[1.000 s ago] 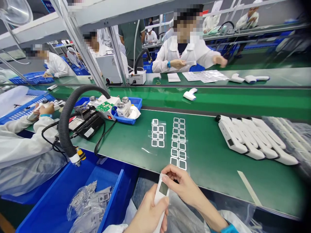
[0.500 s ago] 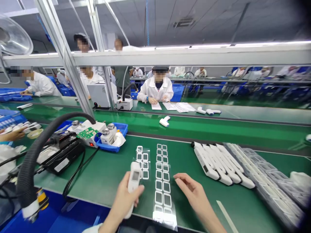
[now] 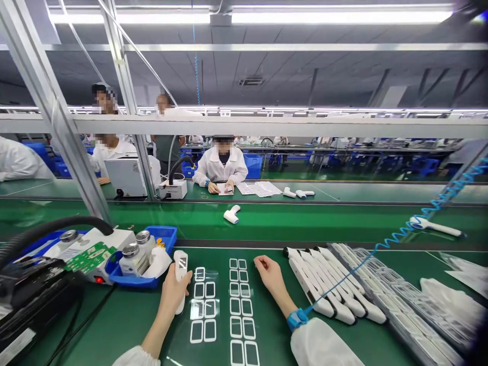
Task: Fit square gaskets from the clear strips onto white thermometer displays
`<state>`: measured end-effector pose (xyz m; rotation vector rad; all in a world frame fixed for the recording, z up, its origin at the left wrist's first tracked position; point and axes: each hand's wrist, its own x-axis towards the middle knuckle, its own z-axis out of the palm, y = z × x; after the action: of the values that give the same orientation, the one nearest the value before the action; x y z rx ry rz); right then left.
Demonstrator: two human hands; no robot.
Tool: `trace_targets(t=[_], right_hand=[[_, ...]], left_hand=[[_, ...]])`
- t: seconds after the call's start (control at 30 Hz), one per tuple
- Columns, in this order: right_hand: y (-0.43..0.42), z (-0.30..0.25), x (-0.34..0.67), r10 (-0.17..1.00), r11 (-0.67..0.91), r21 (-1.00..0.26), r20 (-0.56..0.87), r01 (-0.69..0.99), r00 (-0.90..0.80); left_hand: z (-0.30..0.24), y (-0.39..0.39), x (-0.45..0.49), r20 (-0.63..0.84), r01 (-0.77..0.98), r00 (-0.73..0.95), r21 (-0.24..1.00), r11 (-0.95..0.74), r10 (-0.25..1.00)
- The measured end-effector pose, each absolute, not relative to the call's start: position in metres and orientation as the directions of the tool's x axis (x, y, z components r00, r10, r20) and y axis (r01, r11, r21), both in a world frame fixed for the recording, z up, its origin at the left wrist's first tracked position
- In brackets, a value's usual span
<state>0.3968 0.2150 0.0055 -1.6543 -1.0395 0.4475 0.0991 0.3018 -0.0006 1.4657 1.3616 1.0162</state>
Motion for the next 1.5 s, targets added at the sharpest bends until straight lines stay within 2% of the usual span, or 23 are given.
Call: trace_targets(t=[0.53,0.73,1.13,1.5], right_hand=[[0.229,0.0,0.407,0.863,-0.087,-0.824,0.219,0.559,0.456],[0.227,0.004,0.405,0.861,-0.094,-0.813,0.223,0.574,0.457],[0.226,0.005,0.406,0.87,-0.103,-0.804,0.214,0.586,0.445],[0.231,-0.002,0.409,0.872,-0.122,-0.808,0.19,0.577,0.451]], left_hand=[[0.02,0.31,0.115,-0.03,0.177,0.195,0.984,-0.005,0.98],[0.019,0.317,0.114,-0.095,0.139,0.31,0.989,0.054,0.946],[0.015,0.319,0.113,-0.107,0.101,0.389,0.992,0.073,0.915],[0.022,0.316,0.114,-0.076,0.084,0.352,0.995,0.049,0.933]])
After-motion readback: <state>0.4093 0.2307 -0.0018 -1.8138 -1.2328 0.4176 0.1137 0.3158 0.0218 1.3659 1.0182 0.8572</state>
